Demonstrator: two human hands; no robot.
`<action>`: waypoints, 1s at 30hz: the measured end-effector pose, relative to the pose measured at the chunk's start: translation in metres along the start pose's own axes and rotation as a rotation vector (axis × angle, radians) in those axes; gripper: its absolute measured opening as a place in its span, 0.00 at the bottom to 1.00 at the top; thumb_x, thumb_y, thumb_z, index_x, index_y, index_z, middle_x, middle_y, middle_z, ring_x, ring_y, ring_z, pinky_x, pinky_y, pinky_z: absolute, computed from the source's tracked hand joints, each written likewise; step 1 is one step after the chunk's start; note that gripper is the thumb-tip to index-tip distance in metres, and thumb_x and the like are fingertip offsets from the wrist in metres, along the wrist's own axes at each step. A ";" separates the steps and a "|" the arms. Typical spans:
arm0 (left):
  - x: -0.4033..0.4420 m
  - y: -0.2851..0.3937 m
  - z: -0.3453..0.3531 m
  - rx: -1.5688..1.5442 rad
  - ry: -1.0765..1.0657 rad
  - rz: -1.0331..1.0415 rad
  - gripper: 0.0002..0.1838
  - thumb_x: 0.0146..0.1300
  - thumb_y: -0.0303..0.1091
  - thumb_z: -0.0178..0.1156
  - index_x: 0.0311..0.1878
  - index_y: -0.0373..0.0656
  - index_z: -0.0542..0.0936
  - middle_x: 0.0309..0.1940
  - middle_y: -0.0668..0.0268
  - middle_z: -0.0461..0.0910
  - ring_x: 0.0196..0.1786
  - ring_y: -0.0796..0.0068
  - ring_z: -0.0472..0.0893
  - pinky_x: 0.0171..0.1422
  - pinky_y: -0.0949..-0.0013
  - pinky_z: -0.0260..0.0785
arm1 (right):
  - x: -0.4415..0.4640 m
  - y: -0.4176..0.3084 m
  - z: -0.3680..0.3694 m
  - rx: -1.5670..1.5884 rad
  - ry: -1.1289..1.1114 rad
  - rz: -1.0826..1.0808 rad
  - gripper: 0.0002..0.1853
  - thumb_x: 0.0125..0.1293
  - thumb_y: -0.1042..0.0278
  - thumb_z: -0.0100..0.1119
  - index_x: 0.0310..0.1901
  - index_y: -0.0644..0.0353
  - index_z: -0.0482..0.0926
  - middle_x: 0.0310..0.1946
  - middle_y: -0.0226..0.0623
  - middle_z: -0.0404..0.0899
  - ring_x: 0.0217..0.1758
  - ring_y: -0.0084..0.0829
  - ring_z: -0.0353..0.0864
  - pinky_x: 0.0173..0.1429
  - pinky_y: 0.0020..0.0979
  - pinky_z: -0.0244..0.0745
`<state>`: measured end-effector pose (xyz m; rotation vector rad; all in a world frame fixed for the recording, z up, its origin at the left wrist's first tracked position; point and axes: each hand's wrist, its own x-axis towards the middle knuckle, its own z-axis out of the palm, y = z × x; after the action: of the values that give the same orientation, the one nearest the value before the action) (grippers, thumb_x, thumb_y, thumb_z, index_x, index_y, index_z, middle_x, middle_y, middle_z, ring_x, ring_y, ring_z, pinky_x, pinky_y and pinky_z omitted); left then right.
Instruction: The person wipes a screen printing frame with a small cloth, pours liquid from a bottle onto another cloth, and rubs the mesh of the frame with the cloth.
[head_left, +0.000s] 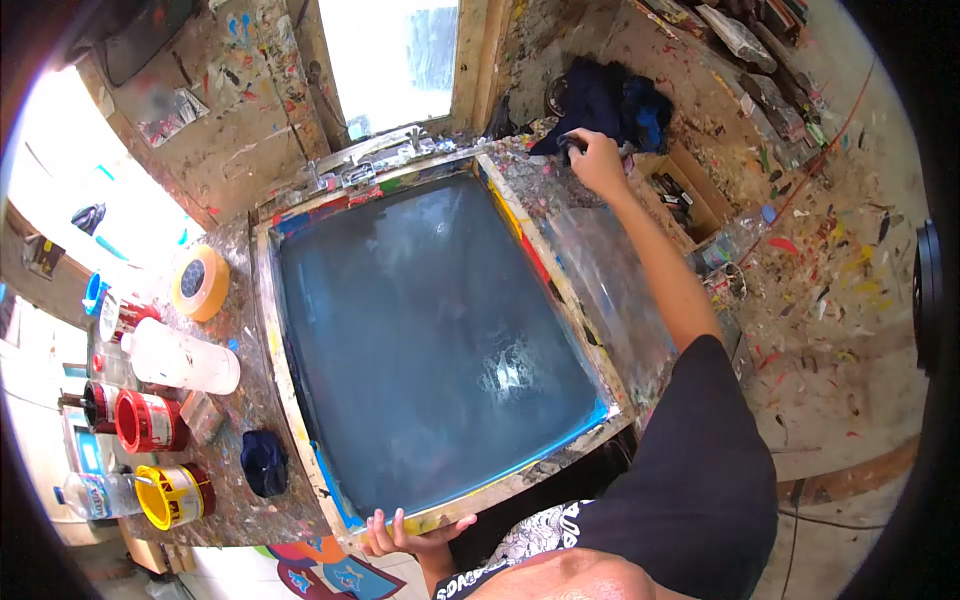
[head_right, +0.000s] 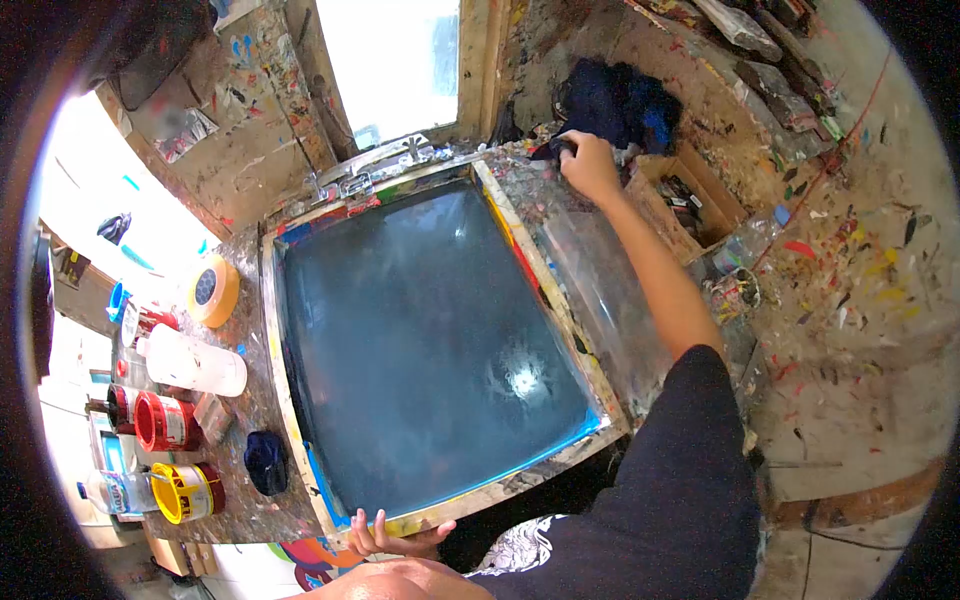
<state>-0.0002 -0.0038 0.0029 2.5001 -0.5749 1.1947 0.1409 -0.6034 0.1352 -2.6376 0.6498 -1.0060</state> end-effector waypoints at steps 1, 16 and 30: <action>0.002 0.000 -0.003 0.043 -0.037 0.020 0.59 0.44 0.95 0.40 0.53 0.43 0.75 0.54 0.52 0.77 0.60 0.52 0.77 0.71 0.42 0.61 | 0.006 0.022 0.008 -0.024 -0.012 0.068 0.13 0.59 0.70 0.62 0.45 0.61 0.86 0.40 0.49 0.87 0.45 0.47 0.88 0.52 0.41 0.80; -0.001 0.012 -0.005 -0.044 -0.137 -0.135 0.56 0.41 0.95 0.47 0.54 0.50 0.69 0.55 0.60 0.67 0.64 0.58 0.64 0.74 0.43 0.45 | -0.001 -0.189 -0.017 0.457 -0.285 -0.319 0.17 0.60 0.84 0.59 0.52 0.63 0.84 0.44 0.46 0.87 0.48 0.39 0.88 0.56 0.32 0.78; 0.004 0.014 0.005 -0.176 -0.016 -0.107 0.54 0.43 0.92 0.51 0.55 0.51 0.72 0.56 0.65 0.71 0.65 0.66 0.65 0.77 0.49 0.40 | 0.127 -0.645 0.164 0.446 0.340 -1.061 0.22 0.66 0.58 0.64 0.62 0.46 0.80 0.56 0.38 0.84 0.59 0.39 0.83 0.62 0.40 0.79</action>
<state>-0.0008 -0.0196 0.0045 2.3632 -0.5188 1.0388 0.5414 -0.0920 0.3286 -2.3181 -0.9559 -1.6028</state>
